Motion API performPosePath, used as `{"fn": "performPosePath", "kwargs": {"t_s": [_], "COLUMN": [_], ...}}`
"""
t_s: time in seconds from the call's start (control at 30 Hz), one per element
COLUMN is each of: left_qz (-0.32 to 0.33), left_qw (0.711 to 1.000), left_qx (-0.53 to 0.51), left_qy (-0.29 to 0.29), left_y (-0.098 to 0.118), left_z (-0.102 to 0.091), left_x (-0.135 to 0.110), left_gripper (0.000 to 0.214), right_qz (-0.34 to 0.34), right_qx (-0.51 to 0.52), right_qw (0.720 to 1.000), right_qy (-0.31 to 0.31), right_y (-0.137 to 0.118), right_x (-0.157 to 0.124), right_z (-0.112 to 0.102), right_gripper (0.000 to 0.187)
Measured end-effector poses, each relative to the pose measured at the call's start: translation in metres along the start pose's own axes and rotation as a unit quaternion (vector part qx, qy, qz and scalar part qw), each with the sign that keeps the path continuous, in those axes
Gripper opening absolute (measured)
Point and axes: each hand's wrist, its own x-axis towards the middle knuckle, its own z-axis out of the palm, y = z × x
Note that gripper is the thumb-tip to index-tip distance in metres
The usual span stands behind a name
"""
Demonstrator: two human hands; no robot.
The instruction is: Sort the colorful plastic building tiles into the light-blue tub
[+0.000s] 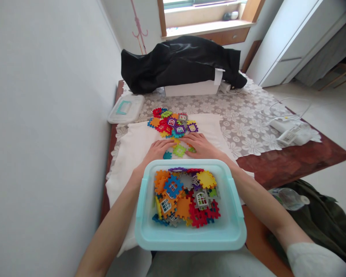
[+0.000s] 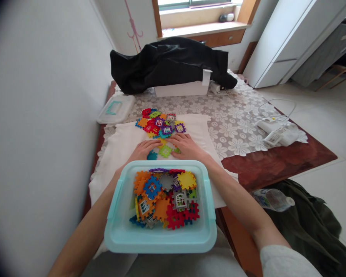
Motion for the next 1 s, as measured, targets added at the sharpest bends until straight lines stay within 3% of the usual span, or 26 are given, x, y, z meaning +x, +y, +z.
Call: {"fn": "performPosePath", "kwargs": {"t_s": [0.13,0.23,0.47,0.67,0.8,0.9,1.0], "left_qz": [-0.001,-0.009,0.017,0.030,0.035,0.037,0.037], "left_qw": [0.998,0.995,0.998,0.996,0.993,0.989,0.981], "left_qx": [0.032,0.060,0.055,0.016,-0.007,-0.016,-0.026], "left_qy": [-0.063,-0.075,-0.016,0.077,0.111,0.145,0.187], "left_y": [-0.003,-0.002,0.002,-0.001,-0.001,-0.002,-0.003], "left_z": [-0.007,-0.011,-0.013,-0.009,-0.008,-0.007,-0.006], "left_x": [-0.006,-0.010,-0.011,-0.011,-0.011,-0.010,-0.010], "left_gripper": [0.063,0.065,0.062,0.046,0.034,0.026,0.023], "right_qz": [-0.002,-0.005,-0.031,-0.066,-0.059,-0.041,-0.016], "right_qx": [-0.007,-0.008,-0.010,0.017,0.037,0.038,0.031], "right_qw": [1.000,1.000,0.999,0.997,0.995,0.998,0.999], "right_qy": [0.018,0.027,0.013,0.042,0.068,0.041,-0.031], "right_y": [0.001,0.004,-0.003,-0.004,-0.002,0.000,0.005], "right_x": [0.001,0.002,0.002,0.006,0.007,0.005,-0.001], "right_z": [0.007,0.010,0.007,0.008,0.010,0.006,0.000], "right_gripper": [0.059,0.058,0.070,0.043,0.038,0.052,0.086]}}
